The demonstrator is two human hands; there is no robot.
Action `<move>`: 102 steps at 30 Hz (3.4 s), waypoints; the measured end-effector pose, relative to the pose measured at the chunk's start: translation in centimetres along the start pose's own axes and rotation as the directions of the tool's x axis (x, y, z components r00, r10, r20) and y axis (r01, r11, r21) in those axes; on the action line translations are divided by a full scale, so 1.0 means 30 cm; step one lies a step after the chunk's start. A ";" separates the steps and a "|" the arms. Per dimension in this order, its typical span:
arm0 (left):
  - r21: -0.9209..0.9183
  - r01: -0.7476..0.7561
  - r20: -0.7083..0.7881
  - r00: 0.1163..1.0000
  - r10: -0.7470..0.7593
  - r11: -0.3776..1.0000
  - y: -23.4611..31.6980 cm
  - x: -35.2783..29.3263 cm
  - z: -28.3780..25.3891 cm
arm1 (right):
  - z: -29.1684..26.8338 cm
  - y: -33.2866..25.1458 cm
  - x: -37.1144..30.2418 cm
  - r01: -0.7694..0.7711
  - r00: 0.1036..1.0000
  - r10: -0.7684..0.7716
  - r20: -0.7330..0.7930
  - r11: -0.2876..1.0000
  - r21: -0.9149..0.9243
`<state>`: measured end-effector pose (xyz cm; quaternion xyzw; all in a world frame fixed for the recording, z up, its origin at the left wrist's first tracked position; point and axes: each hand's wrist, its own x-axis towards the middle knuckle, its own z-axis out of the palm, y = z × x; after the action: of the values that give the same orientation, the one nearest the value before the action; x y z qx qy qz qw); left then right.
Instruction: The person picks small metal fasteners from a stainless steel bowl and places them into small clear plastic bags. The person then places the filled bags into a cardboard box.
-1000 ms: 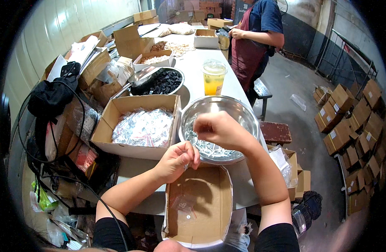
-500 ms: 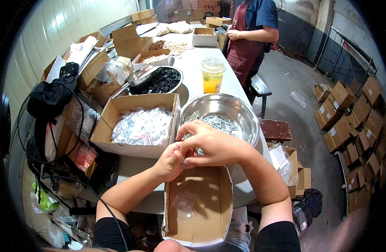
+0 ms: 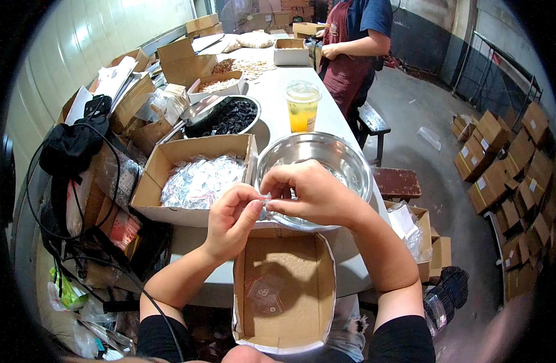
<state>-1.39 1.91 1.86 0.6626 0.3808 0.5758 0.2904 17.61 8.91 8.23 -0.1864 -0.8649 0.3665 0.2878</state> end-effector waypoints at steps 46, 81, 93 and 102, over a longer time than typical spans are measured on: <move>0.090 -0.005 0.551 0.833 -0.045 0.996 0.031 -0.027 0.039 | -0.158 0.244 0.001 -0.489 0.806 0.432 0.405 0.871 0.046; -0.449 0.532 0.375 0.842 -0.389 0.718 -0.068 -0.054 0.059 | -0.079 0.068 -0.010 -0.239 0.920 0.036 0.390 0.841 0.485; -0.388 0.468 0.524 0.821 -0.227 0.794 -0.090 -0.055 0.056 | -0.034 0.070 -0.006 -0.246 0.920 0.086 0.382 0.886 0.394; -0.311 0.546 0.551 0.770 -0.320 0.778 -0.047 -0.039 0.050 | -0.005 -0.024 -0.014 0.017 0.956 0.039 0.291 0.982 -0.190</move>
<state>-0.21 1.78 -0.18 0.5844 0.2999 0.3848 0.6484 17.96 8.28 8.69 -0.1614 -0.9280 0.3075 0.1352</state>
